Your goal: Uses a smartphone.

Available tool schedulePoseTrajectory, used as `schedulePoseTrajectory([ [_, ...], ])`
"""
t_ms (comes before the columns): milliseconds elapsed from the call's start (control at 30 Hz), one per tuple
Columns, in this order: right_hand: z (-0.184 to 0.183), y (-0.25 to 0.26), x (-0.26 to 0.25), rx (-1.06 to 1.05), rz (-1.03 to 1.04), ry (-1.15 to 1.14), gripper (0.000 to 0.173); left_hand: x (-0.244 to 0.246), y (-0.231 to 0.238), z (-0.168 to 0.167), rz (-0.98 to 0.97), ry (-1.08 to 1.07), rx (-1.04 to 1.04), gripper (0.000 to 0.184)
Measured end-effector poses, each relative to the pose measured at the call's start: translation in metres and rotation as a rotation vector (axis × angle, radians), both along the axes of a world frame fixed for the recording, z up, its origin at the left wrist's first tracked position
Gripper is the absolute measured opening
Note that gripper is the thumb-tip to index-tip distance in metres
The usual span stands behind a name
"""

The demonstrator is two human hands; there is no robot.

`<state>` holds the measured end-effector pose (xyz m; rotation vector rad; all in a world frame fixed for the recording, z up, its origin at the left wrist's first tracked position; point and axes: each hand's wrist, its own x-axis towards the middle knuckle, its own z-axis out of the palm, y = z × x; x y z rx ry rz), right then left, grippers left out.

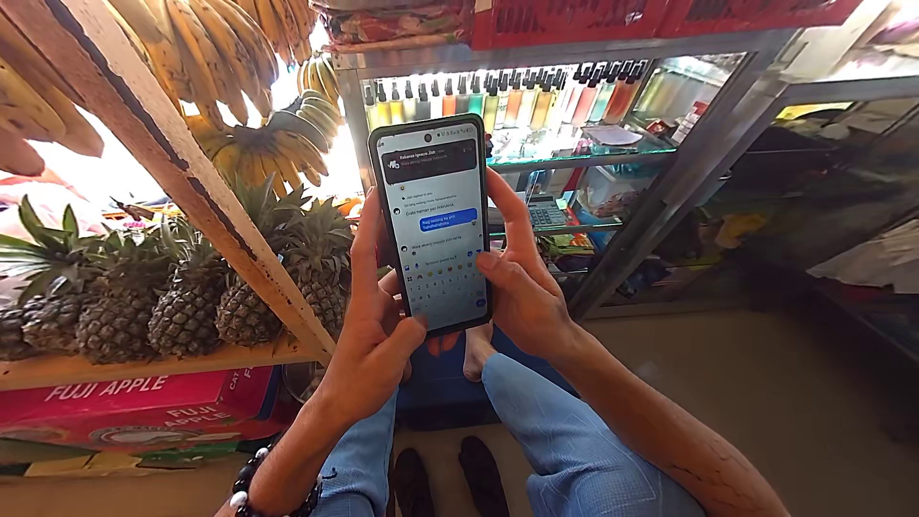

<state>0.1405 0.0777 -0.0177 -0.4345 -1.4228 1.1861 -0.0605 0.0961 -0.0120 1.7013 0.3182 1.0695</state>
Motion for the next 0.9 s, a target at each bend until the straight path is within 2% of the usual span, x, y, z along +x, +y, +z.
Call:
schedulePoseTrajectory([
  [133,-0.0003,-0.0006,-0.0015,0.021,-0.072,0.003,0.056,0.0009,-0.0009,-0.0003,0.002,0.001,0.017,0.099],
  [700,-0.0031,0.0002,-0.0003,0.026,-0.08,0.007,0.055,0.0016,-0.0012,-0.0007,0.008,0.005,0.019,0.098],
  [900,-0.0014,-0.0012,-0.0038,0.077,-0.199,-0.021,0.052,0.0033,-0.0022,-0.0021,-0.011,-0.004,0.037,0.097],
])
